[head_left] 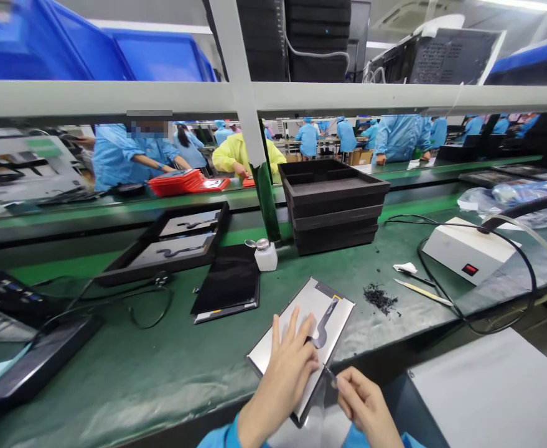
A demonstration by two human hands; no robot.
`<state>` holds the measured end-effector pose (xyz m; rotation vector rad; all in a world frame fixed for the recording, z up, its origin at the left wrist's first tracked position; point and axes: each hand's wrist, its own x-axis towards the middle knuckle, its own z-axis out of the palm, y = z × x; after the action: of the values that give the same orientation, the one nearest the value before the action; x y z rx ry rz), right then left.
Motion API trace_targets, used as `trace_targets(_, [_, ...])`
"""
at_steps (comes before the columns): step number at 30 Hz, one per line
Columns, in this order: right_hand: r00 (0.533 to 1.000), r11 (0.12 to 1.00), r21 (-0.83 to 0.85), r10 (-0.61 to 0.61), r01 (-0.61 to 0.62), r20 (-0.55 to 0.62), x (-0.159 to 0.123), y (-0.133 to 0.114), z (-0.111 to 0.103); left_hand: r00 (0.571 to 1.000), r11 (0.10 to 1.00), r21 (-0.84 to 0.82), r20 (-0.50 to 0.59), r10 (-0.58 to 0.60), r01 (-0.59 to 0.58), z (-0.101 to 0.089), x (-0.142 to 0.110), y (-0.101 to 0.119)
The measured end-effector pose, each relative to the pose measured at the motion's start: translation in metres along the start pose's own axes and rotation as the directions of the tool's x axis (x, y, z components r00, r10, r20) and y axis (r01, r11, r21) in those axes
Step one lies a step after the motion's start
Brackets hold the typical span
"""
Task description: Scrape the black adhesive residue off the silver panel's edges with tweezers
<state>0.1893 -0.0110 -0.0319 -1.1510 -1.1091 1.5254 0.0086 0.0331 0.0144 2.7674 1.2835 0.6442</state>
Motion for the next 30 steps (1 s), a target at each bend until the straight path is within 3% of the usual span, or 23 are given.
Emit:
trace_targets(3, [1.0, 1.0, -0.019, 0.025, -0.025, 0.0, -0.002, 0.005, 0.004, 0.996, 0.995, 0.058, -0.002, 0.085, -0.085, -0.001, -0.008, 0.01])
trace_targets(6, [0.998, 0.985, -0.166, -0.06, 0.056, -0.018, -0.005, -0.005, 0.003, 0.97, 0.971, 0.015, 0.061, 0.235, -0.237, -0.006, 0.011, 0.012])
trace_targets(9, [0.994, 0.956, -0.275, -0.109, 0.099, -0.022, -0.006, -0.014, 0.0, 0.966, 0.98, -0.116, 0.185, 0.182, -0.163, -0.011, 0.035, 0.002])
trace_targets(12, [0.996, 0.987, -0.146, -0.078, 0.069, -0.052, -0.003, -0.009, 0.0, 0.964, 0.987, -0.156, 0.255, 0.079, -0.039, -0.009, 0.033, -0.009])
trace_targets(15, [0.996, 0.999, 0.039, -0.029, 0.033, -0.089, -0.001, 0.002, 0.005, 0.987, 0.997, -0.077, 0.154, 0.032, -0.02, -0.002, 0.01, -0.008])
trace_targets(17, [0.997, 0.997, 0.074, 0.003, 0.003, -0.072, -0.001, 0.005, 0.006, 0.995, 0.997, -0.021, 0.062, 0.082, -0.081, 0.001, 0.0, -0.002])
trace_targets(20, [0.999, 0.999, -0.052, -0.004, 0.002, -0.044, -0.004, 0.0, 0.005, 0.974, 0.978, 0.0, 0.094, 0.208, -0.209, -0.001, 0.008, 0.008])
trace_targets(22, [0.998, 0.982, -0.188, -0.041, 0.033, -0.039, -0.007, -0.005, 0.003, 0.963, 0.974, -0.034, 0.146, 0.226, -0.224, -0.004, 0.022, 0.011])
trace_targets(25, [0.996, 0.96, -0.277, -0.063, 0.046, -0.055, -0.01, -0.009, 0.002, 0.975, 0.98, -0.133, 0.149, 0.165, -0.146, -0.006, 0.032, 0.006])
trace_targets(30, [0.998, 0.968, -0.243, 0.053, -0.055, -0.017, -0.011, -0.01, 0.001, 0.999, 0.993, -0.121, -0.039, -0.003, -0.001, 0.008, 0.009, -0.005])
